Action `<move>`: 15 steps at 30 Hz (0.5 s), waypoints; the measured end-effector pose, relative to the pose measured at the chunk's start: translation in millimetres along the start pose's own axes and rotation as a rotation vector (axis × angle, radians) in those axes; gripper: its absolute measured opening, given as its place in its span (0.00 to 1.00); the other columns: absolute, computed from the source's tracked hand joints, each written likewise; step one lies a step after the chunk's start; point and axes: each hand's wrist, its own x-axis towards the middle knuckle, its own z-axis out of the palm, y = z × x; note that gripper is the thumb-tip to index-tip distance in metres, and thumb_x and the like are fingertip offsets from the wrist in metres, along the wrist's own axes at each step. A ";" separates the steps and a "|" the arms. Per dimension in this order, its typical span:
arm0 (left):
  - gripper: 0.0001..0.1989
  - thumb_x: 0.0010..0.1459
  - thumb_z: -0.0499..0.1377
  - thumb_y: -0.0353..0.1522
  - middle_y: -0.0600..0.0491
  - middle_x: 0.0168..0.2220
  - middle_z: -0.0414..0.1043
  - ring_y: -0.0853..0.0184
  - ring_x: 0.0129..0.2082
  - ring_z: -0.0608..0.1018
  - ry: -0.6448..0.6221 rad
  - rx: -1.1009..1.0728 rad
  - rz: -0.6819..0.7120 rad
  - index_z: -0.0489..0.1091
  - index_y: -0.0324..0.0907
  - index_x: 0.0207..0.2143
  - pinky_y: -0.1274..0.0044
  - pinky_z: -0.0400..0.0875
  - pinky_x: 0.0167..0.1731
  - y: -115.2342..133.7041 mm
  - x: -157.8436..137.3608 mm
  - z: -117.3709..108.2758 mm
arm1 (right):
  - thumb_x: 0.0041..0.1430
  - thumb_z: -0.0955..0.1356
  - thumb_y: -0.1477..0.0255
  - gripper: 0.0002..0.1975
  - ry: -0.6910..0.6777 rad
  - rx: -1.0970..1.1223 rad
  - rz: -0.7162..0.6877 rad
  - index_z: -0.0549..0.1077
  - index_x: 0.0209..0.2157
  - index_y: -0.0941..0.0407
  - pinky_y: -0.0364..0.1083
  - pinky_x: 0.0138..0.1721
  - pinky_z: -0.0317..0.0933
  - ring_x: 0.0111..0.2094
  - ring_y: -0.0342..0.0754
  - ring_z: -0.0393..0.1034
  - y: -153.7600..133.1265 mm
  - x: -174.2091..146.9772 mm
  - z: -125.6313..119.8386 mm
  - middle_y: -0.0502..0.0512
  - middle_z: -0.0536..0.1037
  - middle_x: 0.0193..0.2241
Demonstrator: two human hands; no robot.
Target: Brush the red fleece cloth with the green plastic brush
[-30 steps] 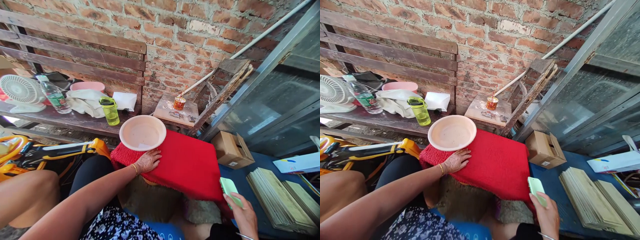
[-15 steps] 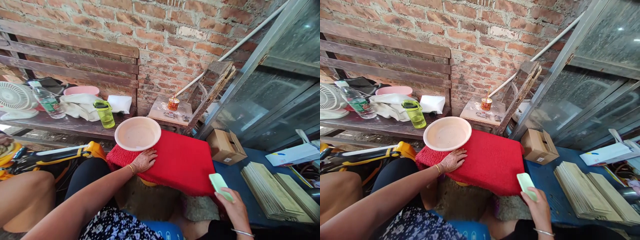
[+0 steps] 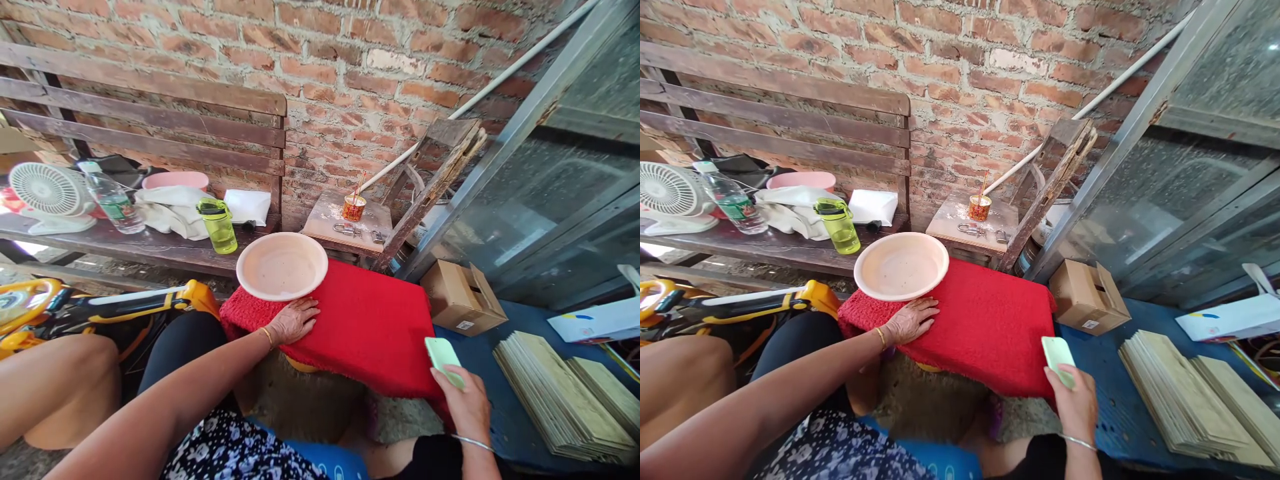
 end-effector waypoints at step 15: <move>0.16 0.63 0.55 0.33 0.46 0.57 0.70 0.57 0.59 0.69 0.048 -0.029 0.015 0.73 0.42 0.51 0.63 0.62 0.62 -2.4 -1.2 4.5 | 0.47 0.62 0.44 0.32 -0.009 -0.273 0.087 0.78 0.42 0.51 0.56 0.41 0.65 0.38 0.59 0.69 10.1 20.1 1.2 0.58 0.70 0.30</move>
